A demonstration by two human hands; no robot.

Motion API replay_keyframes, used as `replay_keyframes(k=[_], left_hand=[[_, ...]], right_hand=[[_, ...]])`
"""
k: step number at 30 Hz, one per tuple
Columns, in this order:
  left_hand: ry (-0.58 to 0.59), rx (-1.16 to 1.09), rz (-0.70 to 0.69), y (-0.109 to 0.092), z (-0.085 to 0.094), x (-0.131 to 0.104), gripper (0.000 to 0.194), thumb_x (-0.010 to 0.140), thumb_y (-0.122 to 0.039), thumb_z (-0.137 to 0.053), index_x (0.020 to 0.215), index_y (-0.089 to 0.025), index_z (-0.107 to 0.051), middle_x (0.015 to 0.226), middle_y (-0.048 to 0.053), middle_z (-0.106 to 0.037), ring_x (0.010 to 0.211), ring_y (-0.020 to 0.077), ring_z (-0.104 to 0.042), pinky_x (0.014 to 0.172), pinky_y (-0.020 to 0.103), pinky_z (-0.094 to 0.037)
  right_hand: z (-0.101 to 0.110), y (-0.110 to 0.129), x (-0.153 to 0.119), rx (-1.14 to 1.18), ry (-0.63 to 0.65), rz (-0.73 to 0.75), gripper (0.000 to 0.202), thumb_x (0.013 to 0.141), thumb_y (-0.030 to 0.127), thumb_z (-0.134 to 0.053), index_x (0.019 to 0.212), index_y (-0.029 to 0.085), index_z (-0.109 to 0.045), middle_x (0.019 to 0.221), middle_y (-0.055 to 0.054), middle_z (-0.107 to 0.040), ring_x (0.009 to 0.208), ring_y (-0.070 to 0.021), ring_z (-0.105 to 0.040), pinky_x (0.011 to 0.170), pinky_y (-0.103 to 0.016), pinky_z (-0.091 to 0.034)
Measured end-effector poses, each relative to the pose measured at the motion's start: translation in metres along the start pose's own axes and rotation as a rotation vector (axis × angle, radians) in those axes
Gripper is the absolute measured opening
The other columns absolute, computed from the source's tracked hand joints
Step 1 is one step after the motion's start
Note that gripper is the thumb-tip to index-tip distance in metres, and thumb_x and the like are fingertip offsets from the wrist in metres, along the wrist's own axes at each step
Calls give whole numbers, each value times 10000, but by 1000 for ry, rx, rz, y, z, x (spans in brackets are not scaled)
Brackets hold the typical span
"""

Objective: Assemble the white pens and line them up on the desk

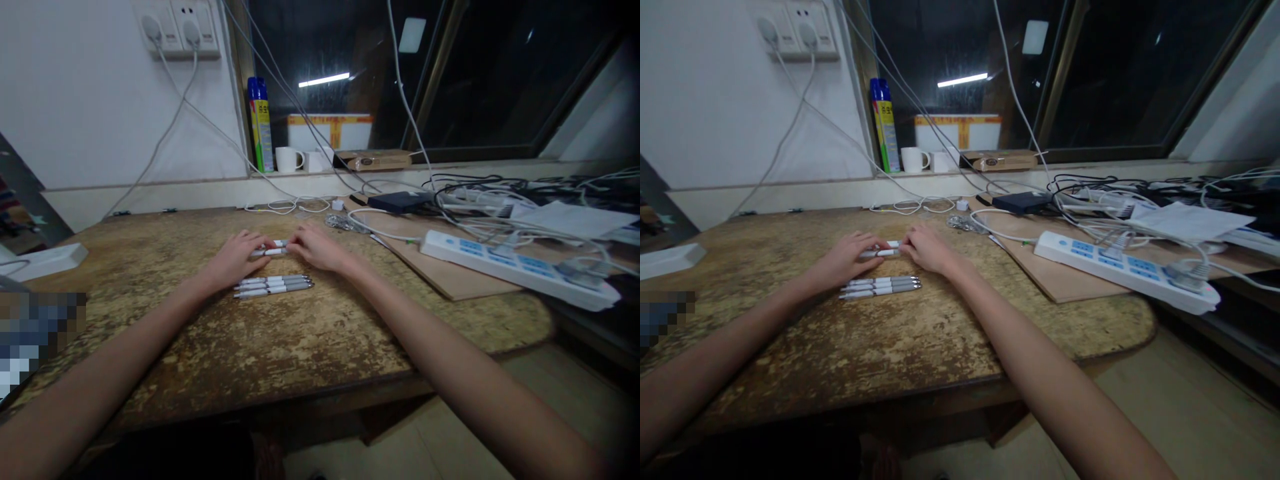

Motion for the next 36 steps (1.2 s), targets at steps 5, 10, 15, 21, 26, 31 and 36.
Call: replay_keyframes(k=[5,10,15,21,26,31,36], left_hand=[[-20,-64,-23,0,11,-1,255,1021,-357,-509,1184,-223,-651,1185,81,-692,1097,252,-612,960,372,-440],[-12,-71,29,-1,15,-5,340,1040,-437,-475,1295,-248,-598,1206,68,-703,1061,254,-637,941,353,-440],[-82,30,41,-7,26,-4,344,1066,-459,-382,1185,-209,-586,1126,84,-683,1033,258,-620,909,347,-438],[-109,170,36,-11,30,-3,385,1082,-402,-282,1038,-198,-605,1035,100,-684,968,261,-626,874,361,-448],[-101,241,111,-2,26,-4,354,1068,-355,-287,1099,-210,-609,1088,106,-722,964,277,-657,807,348,-451],[-25,274,179,7,20,-5,393,1067,-382,-286,1041,-206,-636,947,113,-748,804,281,-667,693,332,-406],[-44,216,162,7,25,-8,416,1068,-427,-282,983,-217,-631,939,100,-735,812,267,-656,702,318,-405]], right_hand=[[1,10,-5,122,10,-69,164,1043,233,-481,1037,158,-627,986,-106,-689,891,-215,-598,815,-324,-420],[0,22,-5,122,26,-27,165,1040,253,-508,1139,164,-606,1066,-107,-700,951,-225,-616,829,-320,-405],[4,27,-3,0,15,-13,271,1080,294,-410,1042,169,-647,1033,-120,-705,947,-244,-621,856,-345,-386],[5,35,-2,-156,31,-14,292,1065,220,-393,1042,141,-674,956,-147,-723,858,-249,-621,801,-350,-366],[10,39,0,-178,-3,3,266,1061,194,-405,1034,142,-665,955,-140,-722,860,-235,-609,816,-343,-366],[9,40,1,-143,-22,43,244,1064,198,-418,999,153,-648,960,-125,-699,895,-229,-583,859,-347,-358],[11,34,8,42,-23,32,211,1044,324,-514,999,161,-641,1009,-105,-691,892,-209,-574,791,-308,-378]])
Point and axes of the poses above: each hand's wrist, its own x-axis towards the middle knuckle, its own z-axis out of the back of the hand, y = z × x, the point moved 8 cm from there along x, towards the middle knuckle
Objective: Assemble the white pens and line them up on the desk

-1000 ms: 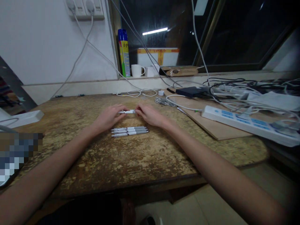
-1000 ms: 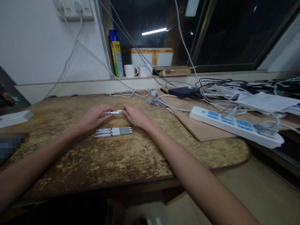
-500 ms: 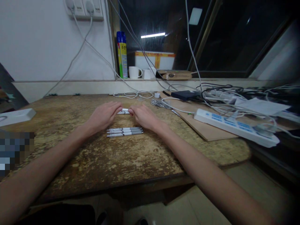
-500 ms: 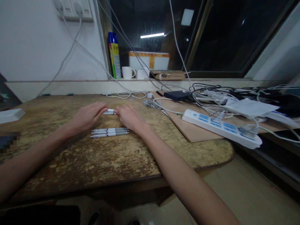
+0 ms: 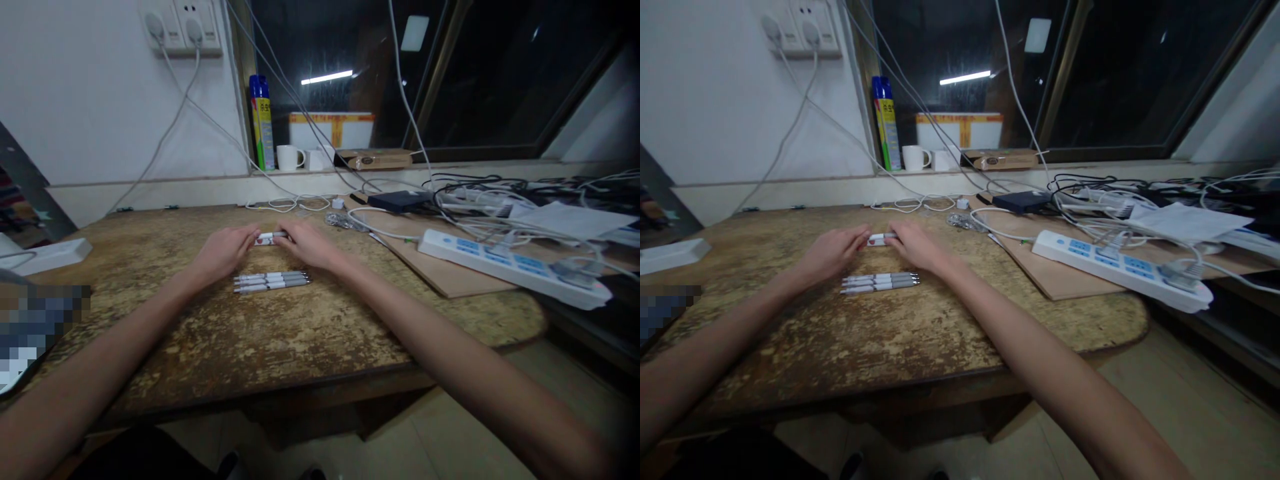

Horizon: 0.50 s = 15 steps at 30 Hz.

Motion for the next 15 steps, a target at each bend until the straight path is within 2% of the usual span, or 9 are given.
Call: replay_keyframes(k=[2,6,10,12,15], left_hand=[[3,-34,9,1,2,-1,411,1064,-421,-289,930,-220,-622,891,87,-722,781,254,-643,697,313,-404],[-20,-115,13,0,3,-2,441,1068,-417,-268,834,-218,-585,804,73,-686,747,241,-618,709,316,-405],[12,-187,-12,-1,-7,-1,409,1062,-414,-292,831,-223,-570,786,58,-666,709,225,-591,679,307,-382],[18,-213,-18,0,-11,-1,401,1064,-415,-295,838,-228,-569,785,51,-659,705,221,-583,674,305,-372],[22,-262,-17,0,-15,-1,403,1067,-420,-302,839,-223,-569,803,49,-657,739,224,-589,698,308,-373]], right_hand=[[2,-3,4,64,15,-14,238,1035,360,-526,987,161,-647,992,-93,-693,873,-202,-577,772,-300,-381],[0,-9,6,169,73,-29,375,1064,371,-418,880,152,-661,853,-63,-681,777,-181,-569,760,-301,-380],[0,-14,-1,320,-37,12,218,991,333,-561,1040,144,-658,1022,-81,-703,905,-184,-598,825,-294,-417],[-3,-18,-5,397,-55,4,238,970,354,-596,1078,150,-653,1036,-76,-704,912,-182,-605,826,-296,-436],[-9,-25,-8,470,-36,-58,319,1020,411,-505,963,154,-686,910,-57,-711,825,-176,-611,791,-304,-447]])
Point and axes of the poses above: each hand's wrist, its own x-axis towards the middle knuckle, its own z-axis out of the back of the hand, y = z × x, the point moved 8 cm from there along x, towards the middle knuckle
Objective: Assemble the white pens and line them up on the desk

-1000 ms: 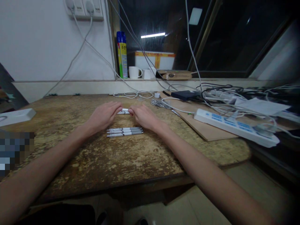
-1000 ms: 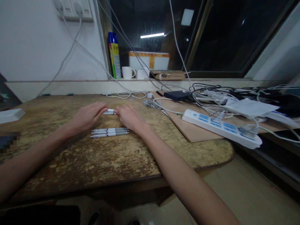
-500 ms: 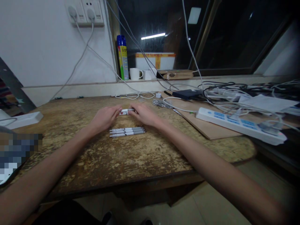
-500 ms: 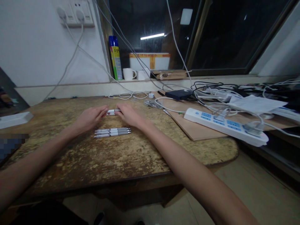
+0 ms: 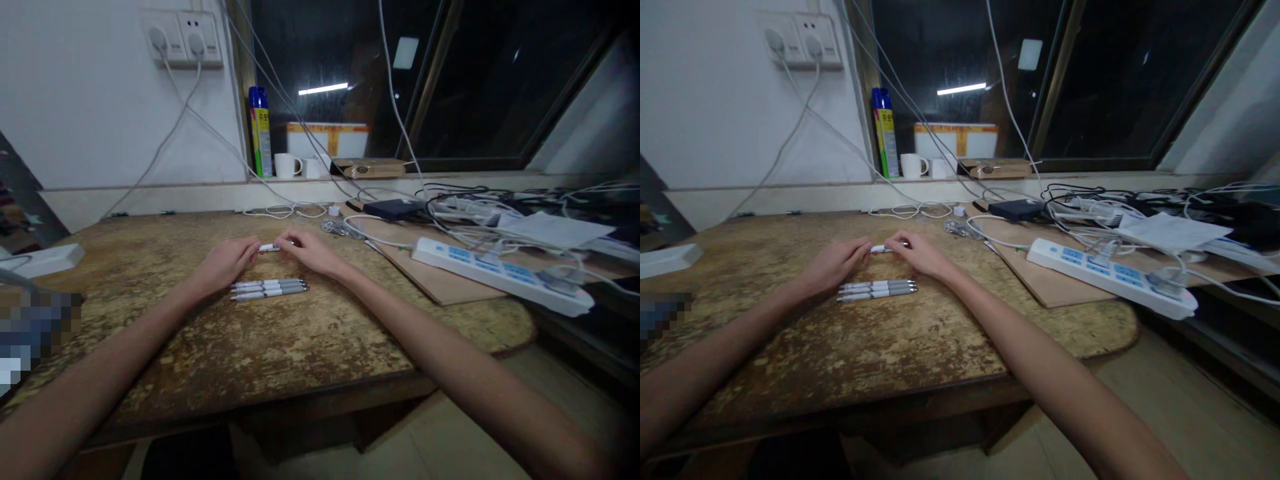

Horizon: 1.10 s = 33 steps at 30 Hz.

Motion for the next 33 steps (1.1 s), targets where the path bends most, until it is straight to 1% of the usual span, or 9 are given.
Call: replay_keyframes(k=[3,6,8,13,17,21,23,27,33], left_hand=[[7,-25,2,-1,-2,0,417,1074,-430,-298,826,-221,-561,783,37,-638,741,218,-581,697,307,-361],[6,-41,1,-4,-2,-1,417,1077,-428,-309,818,-219,-560,771,26,-623,733,209,-570,694,304,-350],[5,-62,1,-6,-2,-2,422,1079,-431,-315,813,-215,-561,773,21,-623,728,202,-569,700,303,-351],[29,-97,1,-8,-3,-2,427,1081,-427,-327,824,-208,-589,769,16,-635,728,197,-575,702,301,-351],[22,-114,-11,-6,-2,-2,426,1081,-417,-336,814,-208,-594,759,13,-636,719,196,-573,705,302,-353],[3,-123,-29,-8,0,-5,427,1082,-412,-340,807,-209,-595,760,11,-633,730,196,-577,712,302,-354],[-10,-123,-24,-9,2,-8,427,1082,-411,-343,803,-208,-594,765,11,-636,735,196,-579,706,302,-349],[-16,-132,5,-9,4,-11,432,1081,-404,-343,785,-203,-585,743,9,-630,706,189,-566,688,301,-339],[-8,-166,12,-12,5,-13,427,1080,-408,-343,803,-203,-595,749,5,-630,707,183,-564,688,298,-343]], right_hand=[[2,-1,-1,42,-13,-3,293,1008,373,-529,906,155,-696,838,-47,-704,786,-175,-615,781,-313,-457],[6,3,-2,107,-60,50,143,924,288,-652,995,171,-692,994,-59,-719,910,-181,-639,858,-320,-476],[6,2,-4,152,-76,43,163,907,287,-673,1023,174,-689,1046,-68,-720,945,-184,-649,876,-325,-488],[0,-10,-6,212,-36,-57,210,960,332,-604,960,156,-718,877,-60,-743,809,-181,-673,803,-334,-516],[2,-7,-5,212,-80,6,156,866,262,-721,994,172,-723,1003,-56,-754,924,-180,-685,882,-328,-519],[-4,-11,-5,236,-64,-52,236,955,371,-613,935,165,-725,886,-55,-753,810,-173,-681,805,-327,-537],[-7,-10,-5,256,-57,-59,241,955,377,-612,939,164,-725,857,-49,-749,790,-173,-681,787,-326,-544],[-5,0,-4,221,-106,22,177,861,289,-733,1011,196,-727,1038,-50,-749,963,-185,-685,925,-347,-532],[-7,-3,-5,269,-92,-37,221,934,378,-653,945,172,-730,897,-48,-742,769,-163,-663,770,-320,-548]])
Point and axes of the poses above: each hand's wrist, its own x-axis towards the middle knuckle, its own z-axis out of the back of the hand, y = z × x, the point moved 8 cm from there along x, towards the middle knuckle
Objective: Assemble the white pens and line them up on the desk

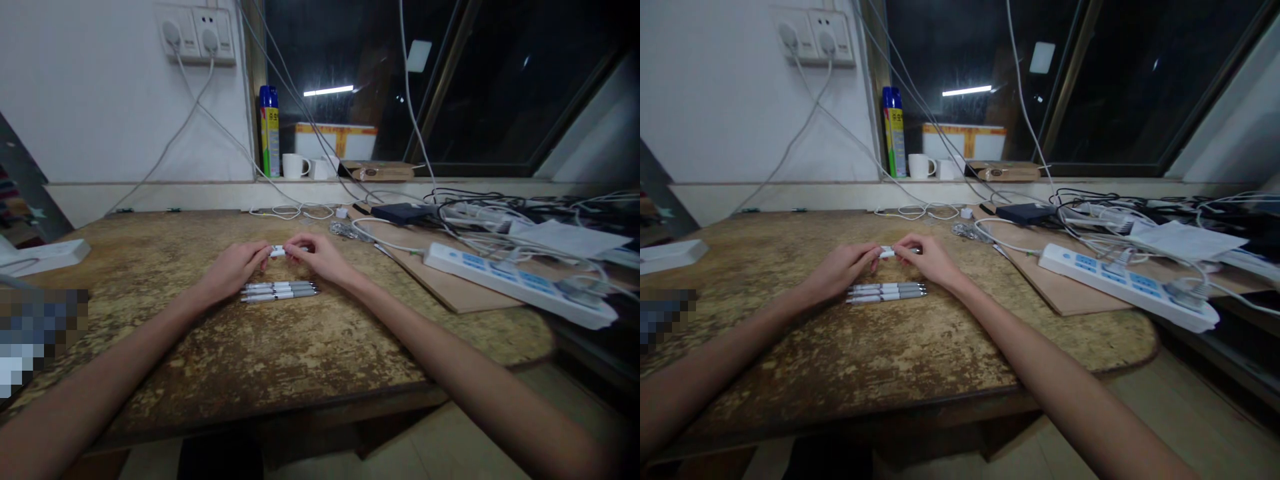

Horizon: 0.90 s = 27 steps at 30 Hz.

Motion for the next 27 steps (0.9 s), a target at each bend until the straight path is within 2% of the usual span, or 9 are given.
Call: replay_keyframes(k=[9,14,18,22,27], left_hand=[[-8,-129,74,4,2,1,423,1057,-417,-362,758,-195,-562,679,-5,-565,643,171,-509,642,285,-345],[-36,-159,86,14,4,1,427,1037,-465,-391,785,-197,-607,679,-5,-572,666,184,-515,651,286,-367],[-94,-245,88,18,3,3,403,1000,-516,-454,936,-198,-693,883,37,-702,855,230,-612,779,313,-449],[-124,-338,119,22,-1,3,397,962,-522,-536,1095,-196,-718,1104,71,-742,998,259,-648,870,341,-482],[-150,-315,177,27,0,0,370,941,-486,-579,1090,-185,-735,1045,74,-756,914,249,-661,819,340,-491]], right_hand=[[12,12,1,-41,-67,116,172,836,263,-737,985,180,-716,1006,-50,-735,892,-170,-679,851,-324,-544],[20,-1,2,75,-98,-4,207,792,292,-762,961,177,-727,1016,-54,-740,890,-176,-685,862,-331,-542],[23,-3,1,69,-115,-58,218,843,326,-706,1009,188,-737,1048,-56,-744,900,-174,-676,850,-315,-532],[27,-5,2,39,-150,-72,212,860,328,-670,1008,188,-729,934,-34,-732,844,-163,-664,828,-302,-524],[35,-16,2,65,-204,-113,207,866,336,-651,988,185,-724,801,-15,-695,777,-161,-650,792,-304,-519]])
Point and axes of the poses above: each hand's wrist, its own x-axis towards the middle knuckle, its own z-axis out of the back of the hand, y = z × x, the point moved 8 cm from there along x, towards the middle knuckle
